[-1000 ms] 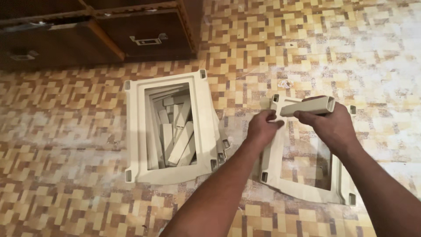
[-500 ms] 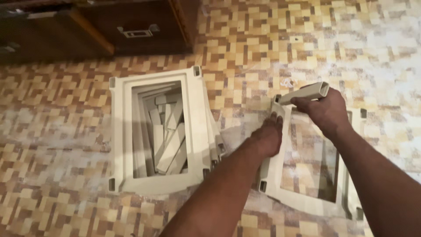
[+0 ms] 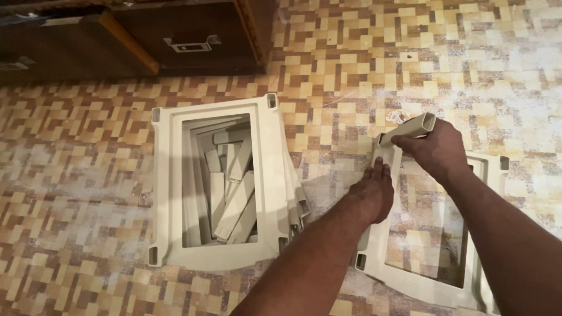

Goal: The person assembles a plastic stool by inserting legs into a seat frame. They pick legs from a stack, align them with the frame, and press them into place, repeating the process for each leg.

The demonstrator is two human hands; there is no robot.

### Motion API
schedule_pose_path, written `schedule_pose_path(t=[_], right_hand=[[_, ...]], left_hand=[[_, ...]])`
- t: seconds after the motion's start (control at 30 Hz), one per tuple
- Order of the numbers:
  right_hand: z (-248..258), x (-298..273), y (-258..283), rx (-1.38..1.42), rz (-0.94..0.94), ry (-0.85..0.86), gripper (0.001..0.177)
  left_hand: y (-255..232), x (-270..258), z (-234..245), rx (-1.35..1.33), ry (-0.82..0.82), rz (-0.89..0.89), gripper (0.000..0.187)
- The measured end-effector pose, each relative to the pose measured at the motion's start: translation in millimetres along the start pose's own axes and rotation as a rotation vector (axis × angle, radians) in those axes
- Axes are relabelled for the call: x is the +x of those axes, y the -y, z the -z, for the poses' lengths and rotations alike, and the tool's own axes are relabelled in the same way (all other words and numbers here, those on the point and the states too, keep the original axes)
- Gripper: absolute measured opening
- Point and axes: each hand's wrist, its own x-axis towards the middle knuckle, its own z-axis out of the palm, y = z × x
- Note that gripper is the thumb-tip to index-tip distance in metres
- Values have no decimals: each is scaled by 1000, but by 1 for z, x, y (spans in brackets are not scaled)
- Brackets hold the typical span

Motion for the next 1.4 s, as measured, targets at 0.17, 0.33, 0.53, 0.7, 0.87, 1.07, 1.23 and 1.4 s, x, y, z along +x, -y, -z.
schedule_pose_path(t=[0.17, 0.33, 0.53, 0.7, 0.87, 1.07, 1.23, 1.4], right_hand=[[-2, 14, 0, -131, 82, 24, 42], [-1, 29, 2, -307, 121, 36, 43], [-5, 30, -1, -281, 95, 42, 44], [-10, 31, 0, -351, 165, 27, 44], [-16, 34, 3, -342, 159, 39, 44], [-21, 34, 2, -341, 145, 30, 42], [-25, 37, -2, -369, 133, 5, 43], [-30, 35, -3, -347, 179, -41, 41]], left_hand=[[4, 6, -5, 31, 34, -3, 88], [11, 10, -13, -28, -61, -58, 77], [10, 15, -17, 33, -48, -66, 75], [8, 14, -15, 94, -25, -64, 76], [9, 13, -14, 83, -36, -64, 77], [10, 13, -15, 109, -35, -89, 77], [12, 14, -13, 83, -33, -89, 77], [13, 11, -11, 170, -22, -114, 77]])
